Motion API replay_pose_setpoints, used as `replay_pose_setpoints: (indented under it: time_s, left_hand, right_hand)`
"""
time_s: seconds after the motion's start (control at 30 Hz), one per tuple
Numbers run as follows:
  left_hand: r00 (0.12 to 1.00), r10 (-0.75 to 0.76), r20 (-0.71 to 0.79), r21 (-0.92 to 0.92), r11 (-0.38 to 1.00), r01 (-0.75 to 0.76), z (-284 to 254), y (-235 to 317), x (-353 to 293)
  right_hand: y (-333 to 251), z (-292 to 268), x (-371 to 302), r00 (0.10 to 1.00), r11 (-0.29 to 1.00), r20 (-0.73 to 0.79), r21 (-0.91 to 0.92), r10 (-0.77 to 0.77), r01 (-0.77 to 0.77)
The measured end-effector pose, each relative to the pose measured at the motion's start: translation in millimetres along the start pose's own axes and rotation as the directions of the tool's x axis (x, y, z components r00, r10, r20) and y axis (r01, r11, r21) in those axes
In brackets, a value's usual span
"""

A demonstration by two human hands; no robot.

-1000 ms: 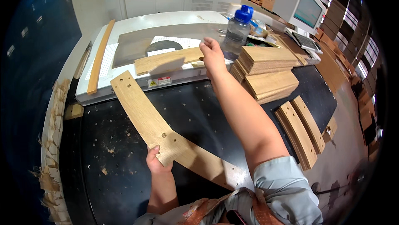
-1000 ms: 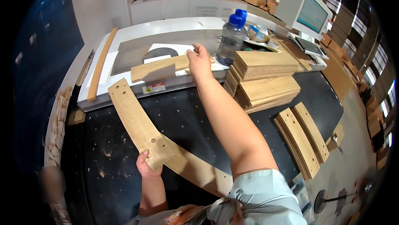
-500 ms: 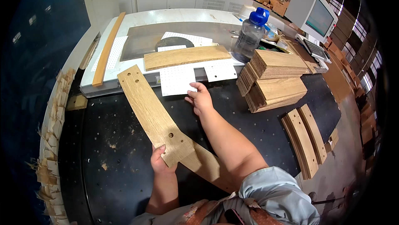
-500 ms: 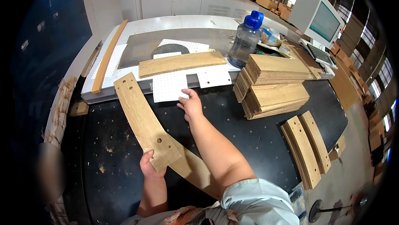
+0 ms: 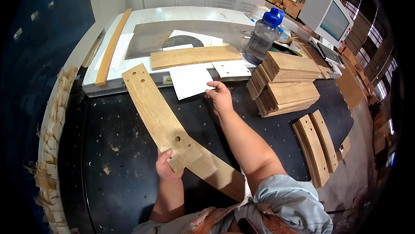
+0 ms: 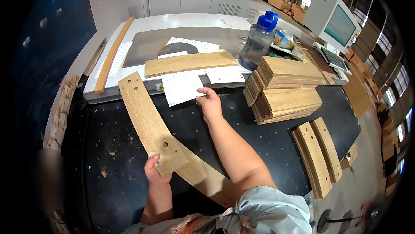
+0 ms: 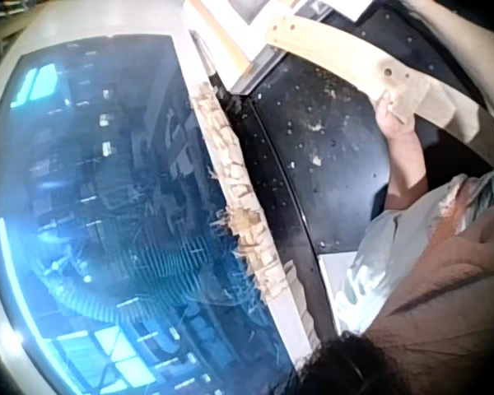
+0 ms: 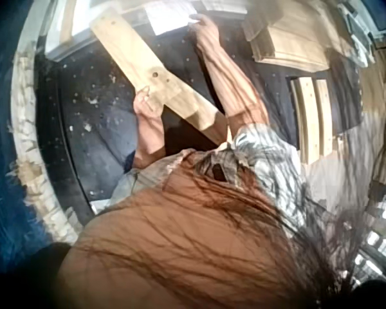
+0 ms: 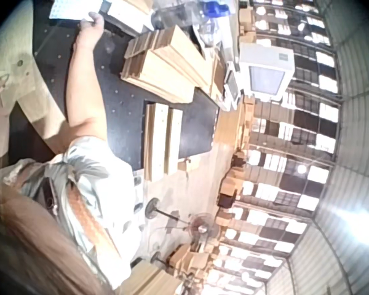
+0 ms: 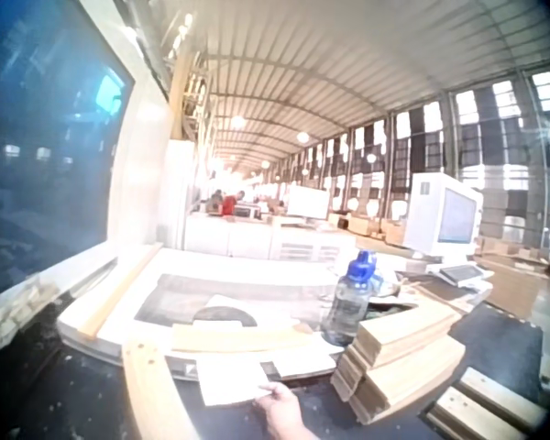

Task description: The person assembles wooden parts by hand in a workshop. They pick up wooden pieces, align them with a perforated template, and stack them on a workbench. The person also uses a tool to clean the work surface.

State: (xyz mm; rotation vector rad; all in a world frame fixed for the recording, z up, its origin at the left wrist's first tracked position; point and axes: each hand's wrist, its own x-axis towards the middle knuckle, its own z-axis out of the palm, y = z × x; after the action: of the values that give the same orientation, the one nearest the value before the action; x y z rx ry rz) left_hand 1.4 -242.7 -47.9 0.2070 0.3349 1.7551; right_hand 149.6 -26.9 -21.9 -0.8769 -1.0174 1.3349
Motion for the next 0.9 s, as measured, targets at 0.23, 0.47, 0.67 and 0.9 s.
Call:
replay_pose_setpoints:
  time_s: [0.23, 0.47, 0.67, 0.9]
  left_hand:
    - [1.000, -0.002, -0.023, 0.016, 1.000, 0.002, 0.7, 1.1, -0.6]
    - [1.000, -0.003, 0.002, 0.011, 1.000, 0.003, -2.1, 0.8, -0.1]
    - [1.000, -0.002, 0.006, 0.012, 1.000, 0.002, -3.0, 0.1, -0.1]
    - [1.000, -0.005, -0.021, 0.008, 1.000, 0.006, -5.6, -1.2, 1.0]
  right_hand:
    - [-13.3, -9.2, 6.5, 0.996, 0.998, 0.085, -0.057, 0.010, -0.006]
    - [-13.9, -4.7, 8.9, 0.981, 0.996, 0.192, -0.094, 0.027, -0.009]
    - [-14.5, 1.2, 12.2, 0.970, 0.970, 0.237, -0.219, -0.049, 0.103]
    - [-14.3, 4.1, 11.8, 0.974, 0.990, 0.214, -0.101, -0.071, 0.094]
